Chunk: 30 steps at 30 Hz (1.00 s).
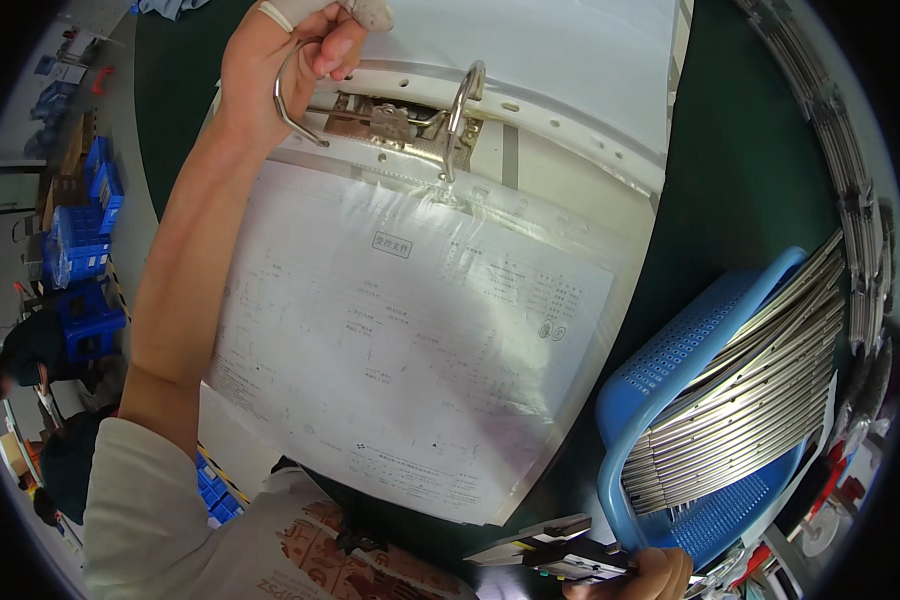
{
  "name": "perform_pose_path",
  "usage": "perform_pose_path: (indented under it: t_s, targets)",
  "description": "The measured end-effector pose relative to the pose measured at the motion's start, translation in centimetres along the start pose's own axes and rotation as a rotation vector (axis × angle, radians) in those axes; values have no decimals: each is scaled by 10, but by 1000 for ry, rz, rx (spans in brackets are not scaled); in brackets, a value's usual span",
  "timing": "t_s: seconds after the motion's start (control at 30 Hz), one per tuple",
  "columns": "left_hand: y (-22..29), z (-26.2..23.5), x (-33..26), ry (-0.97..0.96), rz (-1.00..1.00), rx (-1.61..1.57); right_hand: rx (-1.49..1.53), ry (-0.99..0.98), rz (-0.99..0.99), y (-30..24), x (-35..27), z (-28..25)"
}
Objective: The person turns pages in a binder, picks up metal rods from a basket, and measures them using a digital caliper.
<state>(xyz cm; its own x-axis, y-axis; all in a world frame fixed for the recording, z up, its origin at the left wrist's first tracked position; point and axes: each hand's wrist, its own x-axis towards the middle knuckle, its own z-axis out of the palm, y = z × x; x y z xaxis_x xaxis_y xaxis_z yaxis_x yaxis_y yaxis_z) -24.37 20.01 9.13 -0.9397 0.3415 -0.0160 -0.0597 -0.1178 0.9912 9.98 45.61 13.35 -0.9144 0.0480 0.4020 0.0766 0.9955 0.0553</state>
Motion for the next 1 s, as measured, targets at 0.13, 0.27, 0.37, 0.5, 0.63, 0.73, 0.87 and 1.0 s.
perform_pose_path:
  t_s: [0.13,0.27,0.37,0.5,0.63,0.73,0.87,1.0]
  targets:
    - [-1,0,2,-5,-18,14,-24,41,3,-1,0,2]
    - [0,3,2,-1,24,17,-21,15,28,-2,2,0]
    - [-2,0,5,-6,-5,24,-17,16,29,-1,1,1]
    - [-4,-4,8,-18,-27,17,-22,7,26,1,-1,1]
    - [-3,-4,7,-24,-33,1,-1,18,21,0,0,1]
    - [0,-1,4,-14,-18,21,-19,16,15,-1,2,0]
    - [0,1,2,-9,-22,5,-11,21,11,1,0,1]
    - [0,1,3,-11,-14,8,10,25,15,1,1,1]
